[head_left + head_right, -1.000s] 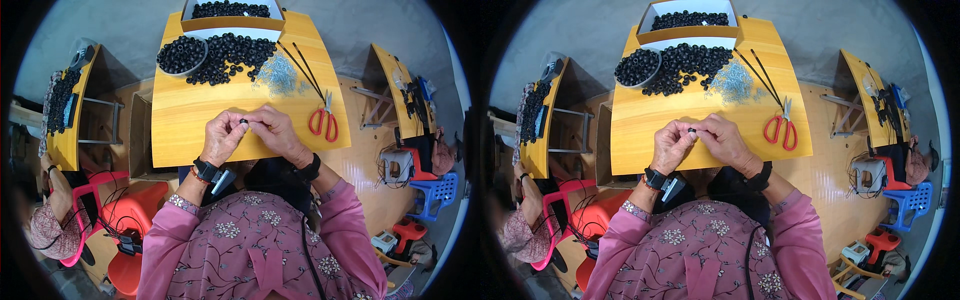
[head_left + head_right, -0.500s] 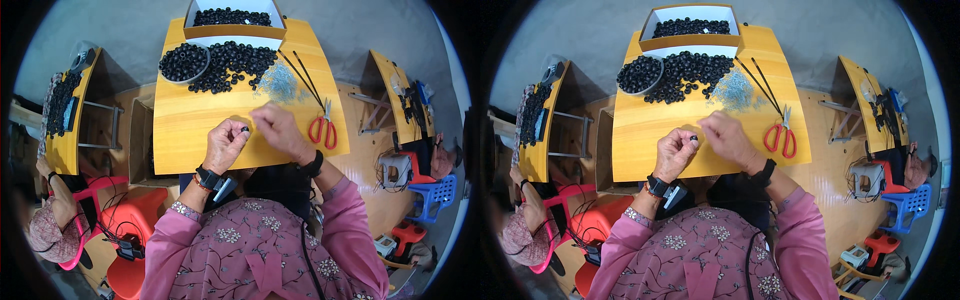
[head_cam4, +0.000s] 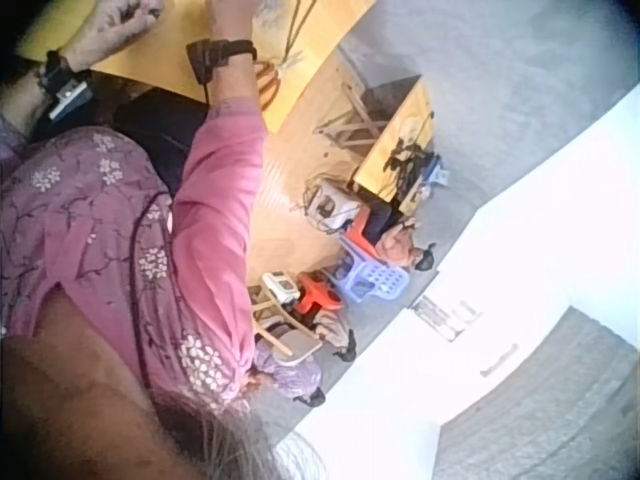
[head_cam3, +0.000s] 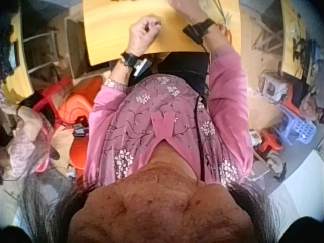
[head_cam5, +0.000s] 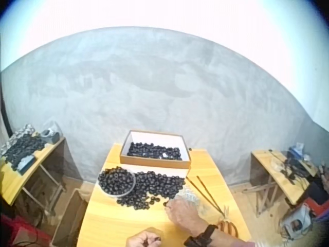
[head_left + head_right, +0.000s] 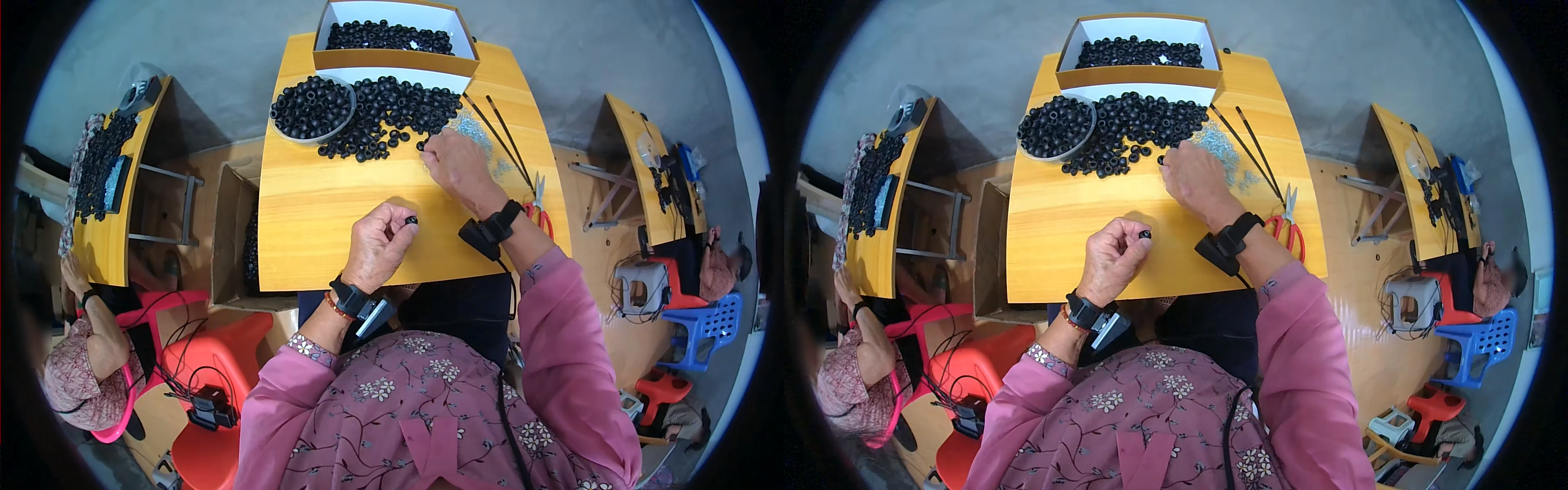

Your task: Assembling small black plastic caps onto metal pins and trimming them with scissors.

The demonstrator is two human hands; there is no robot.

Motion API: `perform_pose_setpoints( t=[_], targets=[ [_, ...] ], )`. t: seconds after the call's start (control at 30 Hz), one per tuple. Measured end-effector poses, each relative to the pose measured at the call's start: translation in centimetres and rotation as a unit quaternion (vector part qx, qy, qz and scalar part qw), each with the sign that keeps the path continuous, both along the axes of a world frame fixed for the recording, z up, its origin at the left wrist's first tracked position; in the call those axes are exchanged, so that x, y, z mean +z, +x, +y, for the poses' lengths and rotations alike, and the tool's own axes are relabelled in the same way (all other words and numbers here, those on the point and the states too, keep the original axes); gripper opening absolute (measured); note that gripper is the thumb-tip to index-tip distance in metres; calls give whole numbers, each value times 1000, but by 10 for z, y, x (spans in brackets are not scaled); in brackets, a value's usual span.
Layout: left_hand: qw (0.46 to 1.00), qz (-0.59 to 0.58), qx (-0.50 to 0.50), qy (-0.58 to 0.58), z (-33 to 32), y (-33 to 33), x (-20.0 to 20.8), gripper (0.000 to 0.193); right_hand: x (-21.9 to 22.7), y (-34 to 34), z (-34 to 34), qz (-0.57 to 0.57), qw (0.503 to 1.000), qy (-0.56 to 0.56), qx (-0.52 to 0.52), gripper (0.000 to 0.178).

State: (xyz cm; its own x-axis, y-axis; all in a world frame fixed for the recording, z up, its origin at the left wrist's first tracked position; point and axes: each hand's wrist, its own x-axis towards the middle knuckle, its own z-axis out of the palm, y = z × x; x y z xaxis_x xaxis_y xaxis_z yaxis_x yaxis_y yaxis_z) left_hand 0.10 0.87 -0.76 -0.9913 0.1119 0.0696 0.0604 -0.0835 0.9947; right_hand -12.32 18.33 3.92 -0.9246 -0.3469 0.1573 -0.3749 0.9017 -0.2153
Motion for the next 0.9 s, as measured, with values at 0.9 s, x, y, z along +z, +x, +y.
perform_pose_setpoints(
  t=[0.9],
  targets=[
    [997, -47, 1, 63, -2, -4, -4, 11, 6, 90, 12, -316, 823, -471, 1, 15]
  ],
)
